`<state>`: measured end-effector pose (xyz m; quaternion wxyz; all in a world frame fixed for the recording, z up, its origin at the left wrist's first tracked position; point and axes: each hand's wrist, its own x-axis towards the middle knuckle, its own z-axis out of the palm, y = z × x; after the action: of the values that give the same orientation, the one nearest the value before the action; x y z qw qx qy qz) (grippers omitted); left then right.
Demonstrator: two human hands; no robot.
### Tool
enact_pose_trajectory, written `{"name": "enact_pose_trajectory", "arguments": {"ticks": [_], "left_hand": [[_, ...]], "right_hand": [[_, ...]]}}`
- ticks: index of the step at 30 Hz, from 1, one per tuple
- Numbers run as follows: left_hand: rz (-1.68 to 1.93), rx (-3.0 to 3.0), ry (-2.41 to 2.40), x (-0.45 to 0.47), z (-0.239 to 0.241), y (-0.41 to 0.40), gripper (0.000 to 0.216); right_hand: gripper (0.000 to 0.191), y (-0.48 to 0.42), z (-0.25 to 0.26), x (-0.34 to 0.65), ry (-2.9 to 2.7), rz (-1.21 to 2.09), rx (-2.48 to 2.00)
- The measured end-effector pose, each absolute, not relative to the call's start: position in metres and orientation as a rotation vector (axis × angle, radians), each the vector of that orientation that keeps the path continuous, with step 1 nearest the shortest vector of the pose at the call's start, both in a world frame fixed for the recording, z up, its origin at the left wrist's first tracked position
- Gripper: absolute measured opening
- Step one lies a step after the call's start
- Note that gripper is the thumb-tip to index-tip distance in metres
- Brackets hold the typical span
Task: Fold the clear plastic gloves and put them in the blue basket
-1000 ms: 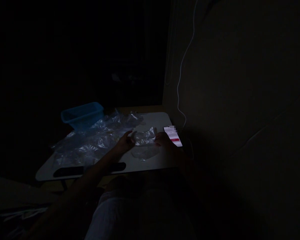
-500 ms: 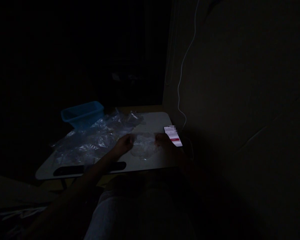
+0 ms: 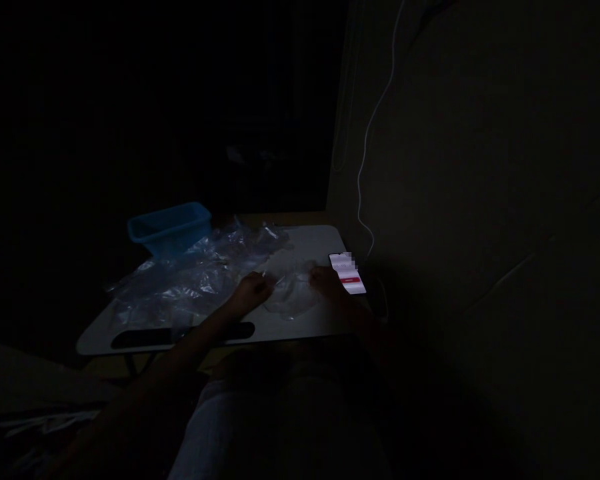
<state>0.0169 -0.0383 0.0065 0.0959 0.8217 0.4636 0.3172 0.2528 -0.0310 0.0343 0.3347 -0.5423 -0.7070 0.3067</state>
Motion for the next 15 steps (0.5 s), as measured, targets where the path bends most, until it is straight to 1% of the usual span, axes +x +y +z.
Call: {"name": "enact_pose_trajectory", "arguments": {"ticks": [2, 4, 6, 10, 15], "left_hand": [[0.935, 2.441, 1.391, 0.018, 0.007, -0.039, 0.013], [0.946, 2.43, 1.402, 0.018, 0.008, -0.039, 0.015], [0.983, 2.413, 1.365, 0.016, 0.009, -0.039, 0.014], [1.033, 2.405, 1.257, 0.01, 0.009, -0.038, 0.023], [0.998, 2.459, 1.273, 0.006, 0.008, -0.039, 0.02]], "right_hand": [[0.012, -0.03, 0.035, 0.253, -1.853, 0.806, -1.451], [0.01, -0.029, 0.035, 0.254, -1.869, 0.808, -1.464], [0.006, -0.029, 0.035, 0.255, -1.861, 0.831, -1.445], [0.008, -0.03, 0.031, 0.258, -1.816, 0.905, -1.392], [0.008, -0.031, 0.021, 0.258, -1.881, 0.832, -1.312]]}}
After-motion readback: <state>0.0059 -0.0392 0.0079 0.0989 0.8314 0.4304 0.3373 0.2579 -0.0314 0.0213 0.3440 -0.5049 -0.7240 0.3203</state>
